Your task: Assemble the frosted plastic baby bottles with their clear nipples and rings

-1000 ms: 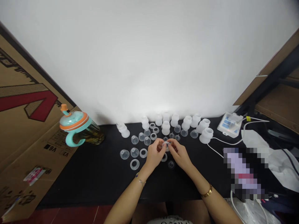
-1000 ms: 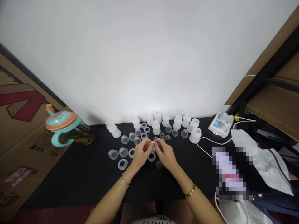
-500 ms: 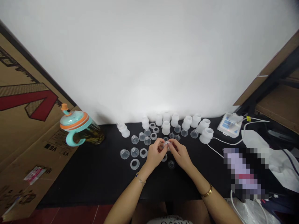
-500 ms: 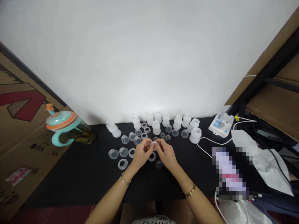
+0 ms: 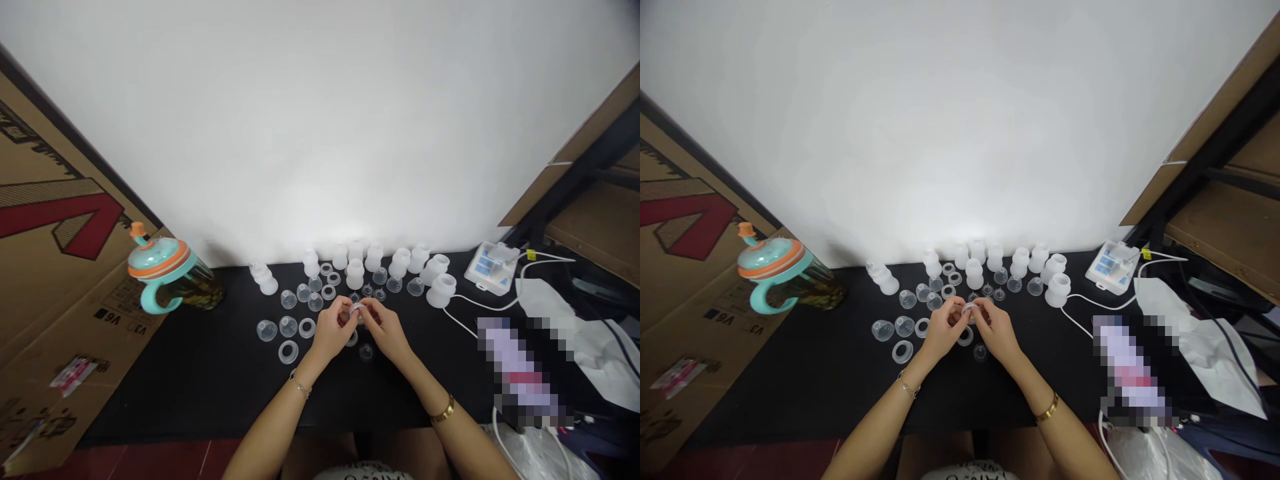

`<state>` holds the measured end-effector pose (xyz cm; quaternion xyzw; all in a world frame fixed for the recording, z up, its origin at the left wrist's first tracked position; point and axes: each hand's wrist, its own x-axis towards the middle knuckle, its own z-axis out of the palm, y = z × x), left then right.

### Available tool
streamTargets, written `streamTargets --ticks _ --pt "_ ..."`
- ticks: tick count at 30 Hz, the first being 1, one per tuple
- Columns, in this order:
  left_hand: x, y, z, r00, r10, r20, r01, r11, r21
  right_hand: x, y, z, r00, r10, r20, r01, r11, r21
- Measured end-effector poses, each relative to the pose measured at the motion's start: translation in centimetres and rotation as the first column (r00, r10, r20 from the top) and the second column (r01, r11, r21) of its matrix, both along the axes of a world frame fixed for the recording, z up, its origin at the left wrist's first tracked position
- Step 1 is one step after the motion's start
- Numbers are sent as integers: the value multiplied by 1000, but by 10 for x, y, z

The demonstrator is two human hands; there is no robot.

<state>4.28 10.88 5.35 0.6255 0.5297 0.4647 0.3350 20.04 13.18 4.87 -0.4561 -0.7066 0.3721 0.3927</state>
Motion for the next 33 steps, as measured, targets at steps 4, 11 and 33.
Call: streamTargets --ticks 4,11,33 --pt "0 0 0 1000 3 -4 -3 1000 -3 0 0 0 1000 -5 22 4 1000 27" --pt "0 0 1 1000 -9 -14 9 1000 -2 1 0 -1 1000 4 10 -4 1000 8" --pt "-2 -1 2 999 -14 -39 14 1000 -5 0 0 1 997 -9 80 5 998 61"
